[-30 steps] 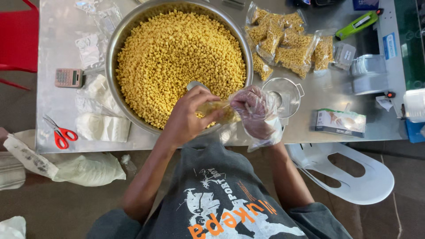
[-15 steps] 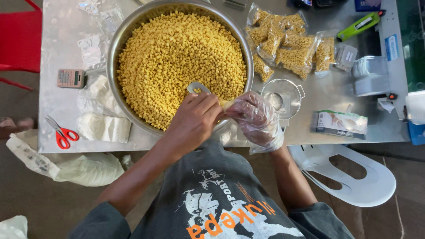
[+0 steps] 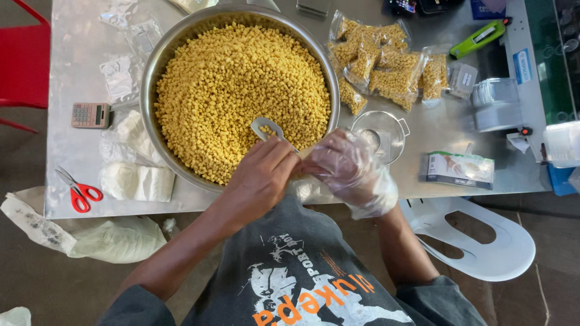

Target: The person scoops yellow puffed snacks from a large metal bowl into small clear plastic bags using a metal scoop. They place each filled bag onto a digital scale, then set the sealed bags aside on the table.

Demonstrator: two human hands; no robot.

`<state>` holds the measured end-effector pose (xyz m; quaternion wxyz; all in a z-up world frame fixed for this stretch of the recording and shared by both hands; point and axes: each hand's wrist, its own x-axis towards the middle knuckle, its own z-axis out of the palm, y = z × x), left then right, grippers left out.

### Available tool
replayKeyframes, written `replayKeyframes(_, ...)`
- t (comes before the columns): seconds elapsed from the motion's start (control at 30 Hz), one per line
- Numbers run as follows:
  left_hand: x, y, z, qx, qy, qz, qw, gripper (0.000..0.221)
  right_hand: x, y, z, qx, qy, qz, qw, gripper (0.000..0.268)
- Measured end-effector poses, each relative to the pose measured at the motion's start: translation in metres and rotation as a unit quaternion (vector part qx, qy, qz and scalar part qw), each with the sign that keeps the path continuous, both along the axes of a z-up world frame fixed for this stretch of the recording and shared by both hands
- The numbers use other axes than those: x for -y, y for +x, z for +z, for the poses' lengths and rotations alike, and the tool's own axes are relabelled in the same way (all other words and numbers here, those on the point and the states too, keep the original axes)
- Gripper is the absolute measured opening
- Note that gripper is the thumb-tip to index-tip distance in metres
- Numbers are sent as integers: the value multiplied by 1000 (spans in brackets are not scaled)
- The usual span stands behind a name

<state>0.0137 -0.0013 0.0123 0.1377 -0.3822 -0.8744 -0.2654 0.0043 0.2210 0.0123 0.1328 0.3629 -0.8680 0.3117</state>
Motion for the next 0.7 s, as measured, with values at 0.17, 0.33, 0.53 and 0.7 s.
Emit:
replayKeyframes(0.17, 7, 2, 10, 50, 39, 0, 998, 20, -6, 1, 5, -9, -19, -36, 999, 20)
replayKeyframes(0.33, 6, 3, 11, 51, 45, -5, 998, 22, -6, 8, 13, -10, -6, -27, 1000, 23)
replayKeyframes(0.53, 8, 2, 4, 107, 109, -15, 988, 25, -5, 14, 11, -16, 3, -49, 999, 24)
replayKeyframes(0.7, 8, 3, -1, 86, 159, -39, 983, 19, -14, 15, 15, 13, -42, -28, 999, 23)
